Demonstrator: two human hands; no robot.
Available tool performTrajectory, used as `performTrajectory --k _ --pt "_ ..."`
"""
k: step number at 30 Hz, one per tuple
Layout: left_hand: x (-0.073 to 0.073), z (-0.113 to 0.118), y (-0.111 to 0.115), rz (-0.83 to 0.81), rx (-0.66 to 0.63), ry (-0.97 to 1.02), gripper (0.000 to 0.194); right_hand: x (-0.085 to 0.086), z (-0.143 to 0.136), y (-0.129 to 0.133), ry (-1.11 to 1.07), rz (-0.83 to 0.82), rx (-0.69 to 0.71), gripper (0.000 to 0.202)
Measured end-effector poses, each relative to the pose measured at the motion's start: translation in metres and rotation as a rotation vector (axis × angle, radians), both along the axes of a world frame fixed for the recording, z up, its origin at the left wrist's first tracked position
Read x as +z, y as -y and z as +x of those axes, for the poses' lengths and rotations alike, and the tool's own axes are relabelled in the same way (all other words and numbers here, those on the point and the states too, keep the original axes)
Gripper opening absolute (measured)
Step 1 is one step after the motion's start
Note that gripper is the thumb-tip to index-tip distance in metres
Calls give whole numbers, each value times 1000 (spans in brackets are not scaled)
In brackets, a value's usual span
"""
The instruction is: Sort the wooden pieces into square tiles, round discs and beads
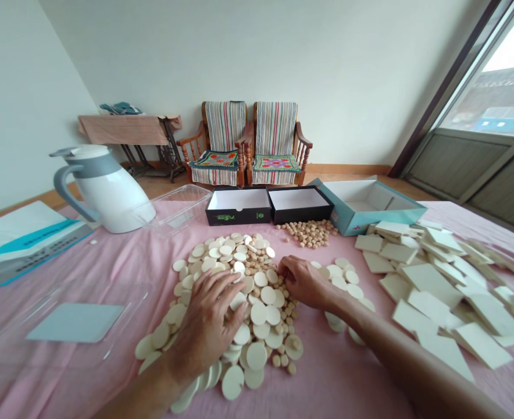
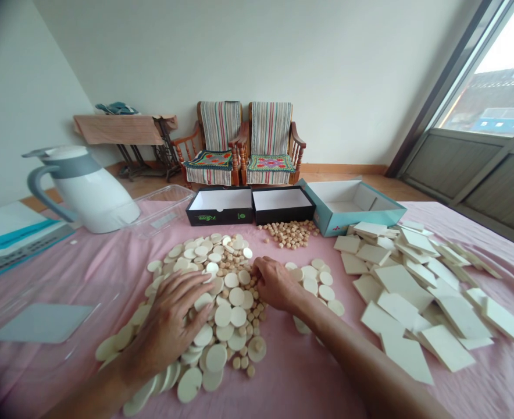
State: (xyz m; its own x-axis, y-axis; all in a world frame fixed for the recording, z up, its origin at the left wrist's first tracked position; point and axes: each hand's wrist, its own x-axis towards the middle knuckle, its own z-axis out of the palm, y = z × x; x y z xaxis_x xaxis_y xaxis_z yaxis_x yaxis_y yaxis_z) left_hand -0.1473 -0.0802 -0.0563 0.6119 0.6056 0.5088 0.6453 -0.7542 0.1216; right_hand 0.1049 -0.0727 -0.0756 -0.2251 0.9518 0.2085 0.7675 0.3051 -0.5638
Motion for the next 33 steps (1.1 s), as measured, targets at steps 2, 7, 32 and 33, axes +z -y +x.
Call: performTrajectory --k 2,7,32,33 --pt "0 0 0 1 -3 -5 29 3 0 1 -6 -24 4 27" --pt "1 1 0 4 -5 -8 30 6 -2 1 -52 -47 16 28" --pt "1 1 1 -2 -9 2 29 36 -2 18 165 -142 85 13" --pt "1 1 1 -2 -9 1 29 35 -4 19 169 -143 85 12"
